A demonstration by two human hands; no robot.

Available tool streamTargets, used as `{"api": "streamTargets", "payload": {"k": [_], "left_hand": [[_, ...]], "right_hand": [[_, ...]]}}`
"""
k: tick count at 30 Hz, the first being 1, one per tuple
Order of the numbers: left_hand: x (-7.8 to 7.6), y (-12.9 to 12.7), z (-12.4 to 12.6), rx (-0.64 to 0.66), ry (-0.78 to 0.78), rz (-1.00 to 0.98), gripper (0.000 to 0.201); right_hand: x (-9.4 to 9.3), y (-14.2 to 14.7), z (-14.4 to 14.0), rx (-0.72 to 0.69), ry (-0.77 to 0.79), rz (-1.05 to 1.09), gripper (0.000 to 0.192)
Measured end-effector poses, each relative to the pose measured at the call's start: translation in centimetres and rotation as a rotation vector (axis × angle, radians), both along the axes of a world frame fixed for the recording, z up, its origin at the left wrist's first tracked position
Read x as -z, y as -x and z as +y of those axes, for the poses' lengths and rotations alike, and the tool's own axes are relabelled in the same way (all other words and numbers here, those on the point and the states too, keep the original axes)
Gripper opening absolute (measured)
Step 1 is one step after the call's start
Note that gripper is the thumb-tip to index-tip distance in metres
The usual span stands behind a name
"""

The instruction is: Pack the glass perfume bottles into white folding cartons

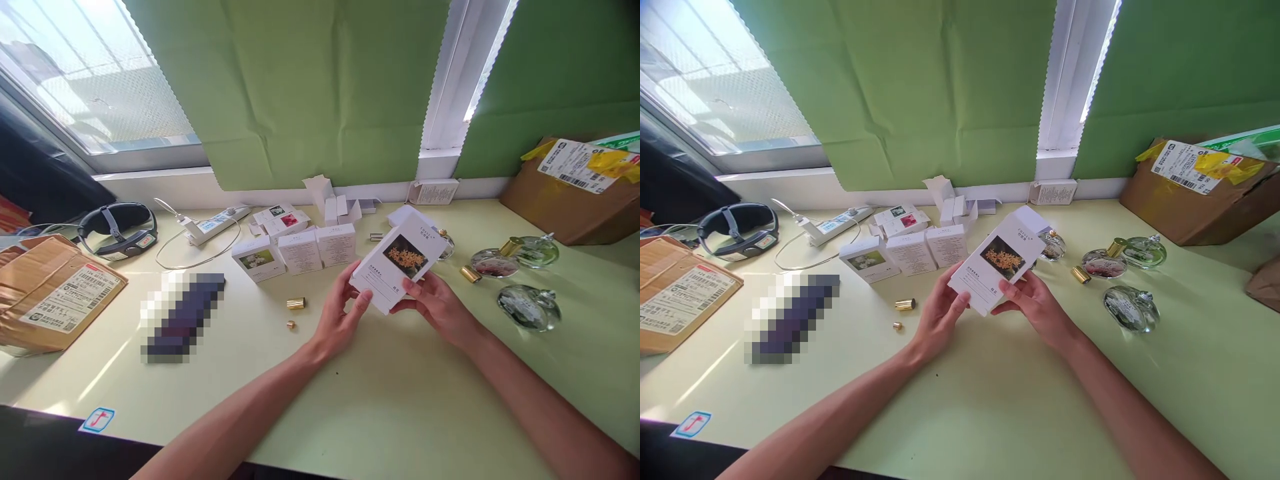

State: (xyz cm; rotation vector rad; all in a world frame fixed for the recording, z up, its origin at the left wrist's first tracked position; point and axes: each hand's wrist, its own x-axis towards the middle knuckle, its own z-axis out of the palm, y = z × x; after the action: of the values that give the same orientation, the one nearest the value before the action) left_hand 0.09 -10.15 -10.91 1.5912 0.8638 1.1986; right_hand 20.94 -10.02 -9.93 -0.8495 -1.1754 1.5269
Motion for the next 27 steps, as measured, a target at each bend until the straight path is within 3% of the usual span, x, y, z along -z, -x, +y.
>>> {"api": "streamTargets", "payload": {"k": [13,27], "left_hand": [[0.34,0.09,0.03,0.066,-0.066,-0.063,0.043],[0.67,0.33,-0.2,0.139,0.02,-0.091,0.038]], "right_hand": [[-0.31,-0.45,-0.15,-0.077,0.001,-0.02,0.031],[-0.92,-0.97,-0.42,-0.184,0.031,-0.029,0.031]]}}
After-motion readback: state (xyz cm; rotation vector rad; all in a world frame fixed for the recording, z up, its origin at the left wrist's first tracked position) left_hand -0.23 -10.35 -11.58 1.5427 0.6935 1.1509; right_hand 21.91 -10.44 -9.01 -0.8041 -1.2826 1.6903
